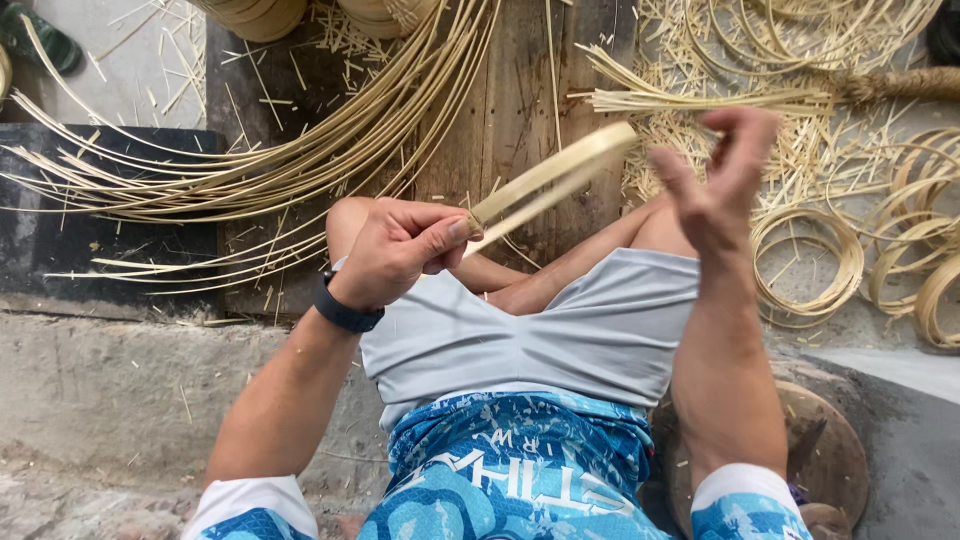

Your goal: The person sits on the ground and bends thin bamboo strips, joining their ends to form circular hoops. They flex the strips, overlap and press the ends together, and set completed hoops aside with other finished rings.

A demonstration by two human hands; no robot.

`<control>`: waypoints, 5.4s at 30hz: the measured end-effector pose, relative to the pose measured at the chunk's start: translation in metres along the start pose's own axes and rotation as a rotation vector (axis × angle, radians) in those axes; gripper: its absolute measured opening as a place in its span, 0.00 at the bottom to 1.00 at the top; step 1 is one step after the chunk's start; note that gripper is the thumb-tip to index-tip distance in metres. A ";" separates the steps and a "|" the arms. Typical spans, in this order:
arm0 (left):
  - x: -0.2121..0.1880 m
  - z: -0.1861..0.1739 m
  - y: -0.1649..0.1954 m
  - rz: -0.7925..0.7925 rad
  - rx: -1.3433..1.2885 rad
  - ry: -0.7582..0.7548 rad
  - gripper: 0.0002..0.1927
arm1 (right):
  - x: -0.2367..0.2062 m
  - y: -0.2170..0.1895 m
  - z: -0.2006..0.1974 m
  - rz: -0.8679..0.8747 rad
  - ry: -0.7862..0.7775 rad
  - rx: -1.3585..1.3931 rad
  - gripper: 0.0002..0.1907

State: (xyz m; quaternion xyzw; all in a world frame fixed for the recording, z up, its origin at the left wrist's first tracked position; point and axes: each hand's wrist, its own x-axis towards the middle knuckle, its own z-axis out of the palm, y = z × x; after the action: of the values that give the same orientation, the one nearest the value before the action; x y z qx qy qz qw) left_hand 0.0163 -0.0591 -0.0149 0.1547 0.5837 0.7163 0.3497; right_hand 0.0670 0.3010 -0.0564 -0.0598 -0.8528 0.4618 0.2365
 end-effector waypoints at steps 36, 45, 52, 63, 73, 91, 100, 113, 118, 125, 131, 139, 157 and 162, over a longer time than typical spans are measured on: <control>-0.029 0.004 -0.065 0.123 0.089 0.304 0.14 | -0.077 -0.121 0.117 0.148 -0.351 0.336 0.03; -0.026 0.010 -0.058 0.049 0.197 0.406 0.10 | -0.083 -0.097 0.120 0.153 -0.404 0.328 0.03; -0.026 0.019 -0.055 0.106 0.315 0.355 0.09 | -0.061 -0.037 0.161 0.152 -0.474 0.306 0.04; -0.014 0.016 -0.066 0.139 0.334 0.343 0.12 | -0.025 -0.109 0.087 -0.087 -0.505 -0.501 0.14; -0.001 0.017 -0.068 0.084 0.256 0.337 0.10 | 0.019 -0.173 0.115 0.017 -0.735 0.270 0.06; -0.011 0.030 -0.042 0.037 0.087 -0.073 0.09 | -0.007 -0.052 0.166 0.365 -0.775 1.575 0.11; 0.003 0.013 -0.051 0.197 0.208 0.268 0.07 | -0.010 -0.128 0.082 0.031 -0.771 0.122 0.06; 0.024 -0.016 -0.069 0.308 0.240 0.359 0.09 | -0.049 -0.134 0.083 -0.420 -0.499 0.217 0.06; 0.005 -0.004 -0.067 0.159 0.039 0.193 0.11 | -0.053 -0.067 0.122 0.698 -0.278 1.532 0.12; 0.006 0.048 -0.063 0.079 0.249 -0.120 0.09 | -0.015 -0.043 0.144 0.355 -0.919 1.500 0.18; 0.017 0.011 -0.050 0.221 0.316 0.209 0.10 | -0.017 -0.111 0.092 0.087 -0.680 0.113 0.08; 0.037 0.000 -0.088 0.338 0.593 0.158 0.06 | -0.020 -0.127 0.080 -0.407 -0.482 0.216 0.07; 0.004 0.024 -0.064 0.197 0.172 0.086 0.13 | -0.028 -0.079 0.108 0.156 -0.629 0.671 0.07; 0.005 0.006 -0.065 0.288 0.598 0.211 0.13 | -0.031 -0.119 0.077 -0.358 -0.393 0.150 0.05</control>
State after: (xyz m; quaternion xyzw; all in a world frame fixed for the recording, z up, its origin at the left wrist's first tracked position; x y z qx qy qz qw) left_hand 0.0373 -0.0464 -0.0760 0.2562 0.7729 0.5677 0.1217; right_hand 0.0726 0.1649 -0.0052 0.2002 -0.8428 0.4772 0.1479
